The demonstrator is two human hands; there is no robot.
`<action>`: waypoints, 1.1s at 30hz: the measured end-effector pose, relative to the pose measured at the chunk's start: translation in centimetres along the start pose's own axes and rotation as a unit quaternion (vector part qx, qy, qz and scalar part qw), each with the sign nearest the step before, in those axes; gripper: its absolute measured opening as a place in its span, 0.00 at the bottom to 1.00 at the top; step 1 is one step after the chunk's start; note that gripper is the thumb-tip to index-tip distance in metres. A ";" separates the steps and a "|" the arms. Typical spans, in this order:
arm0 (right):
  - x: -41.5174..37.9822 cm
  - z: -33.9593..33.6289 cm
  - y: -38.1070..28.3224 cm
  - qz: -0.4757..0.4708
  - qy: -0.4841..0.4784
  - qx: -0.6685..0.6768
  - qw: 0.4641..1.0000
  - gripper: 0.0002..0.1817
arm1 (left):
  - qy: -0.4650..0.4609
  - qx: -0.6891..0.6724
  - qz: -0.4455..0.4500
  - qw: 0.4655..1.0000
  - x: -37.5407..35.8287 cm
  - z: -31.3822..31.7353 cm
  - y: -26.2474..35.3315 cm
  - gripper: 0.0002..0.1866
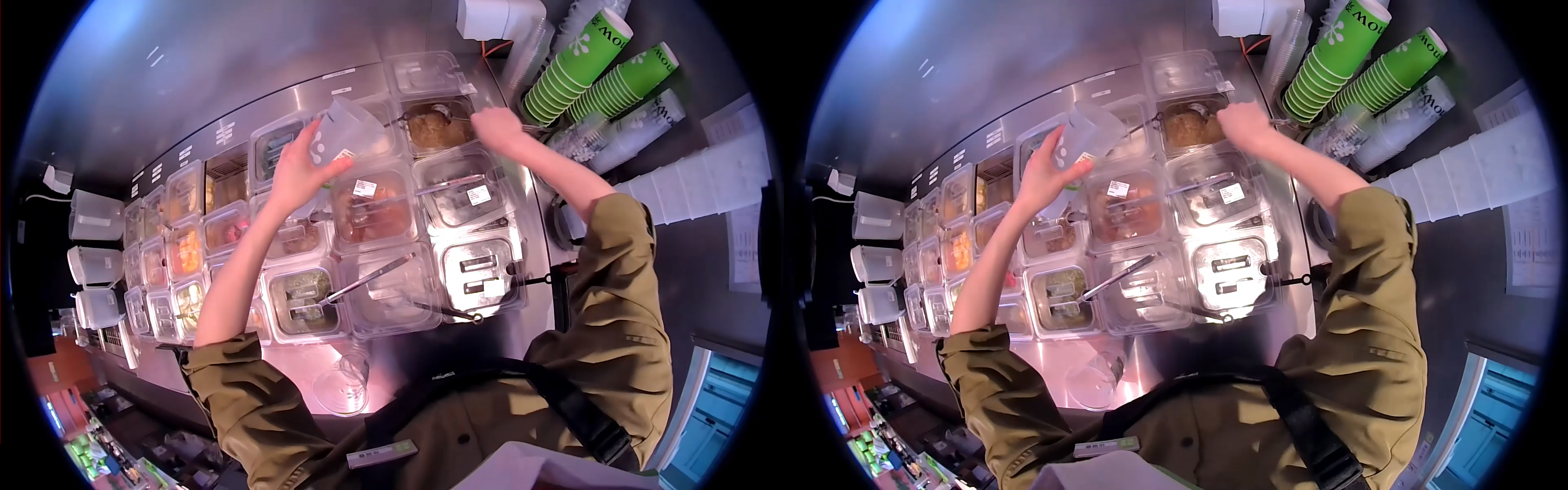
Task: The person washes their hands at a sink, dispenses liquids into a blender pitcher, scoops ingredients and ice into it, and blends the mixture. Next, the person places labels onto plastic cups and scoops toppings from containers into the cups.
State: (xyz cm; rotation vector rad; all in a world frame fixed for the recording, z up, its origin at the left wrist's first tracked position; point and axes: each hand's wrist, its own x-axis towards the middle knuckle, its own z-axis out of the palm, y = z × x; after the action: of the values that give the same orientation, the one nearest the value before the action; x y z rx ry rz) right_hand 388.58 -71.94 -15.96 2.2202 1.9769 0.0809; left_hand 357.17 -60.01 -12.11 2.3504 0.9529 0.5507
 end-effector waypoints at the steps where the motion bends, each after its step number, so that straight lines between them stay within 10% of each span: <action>1: 0.0 0.2 -0.6 -0.020 -0.006 -0.047 0.999 0.07 | -0.006 -0.006 -0.007 1.000 0.0 0.2 0.4 0.43; 17: -0.1 4.2 2.6 -0.174 0.154 -0.149 0.961 0.05 | -0.054 -0.004 -0.007 0.999 0.6 0.9 1.1 0.43; 21: -1.0 1.6 2.6 -0.151 -0.009 -0.131 0.980 0.06 | -0.034 0.048 0.027 0.998 0.9 1.8 0.3 0.43; 29: 0.8 2.5 1.2 0.023 -0.065 0.249 0.966 0.11 | -0.047 0.167 0.076 0.982 2.7 3.7 0.4 0.41; 33: 0.7 4.6 4.1 0.135 -0.214 0.474 0.843 0.09 | -0.063 0.202 0.069 0.975 3.0 3.9 1.0 0.41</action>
State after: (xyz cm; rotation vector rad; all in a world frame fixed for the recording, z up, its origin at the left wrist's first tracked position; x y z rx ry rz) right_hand 393.43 -72.08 -19.87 2.6429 1.5698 -1.5213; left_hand 361.84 -59.66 -14.05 2.7929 0.9168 0.2714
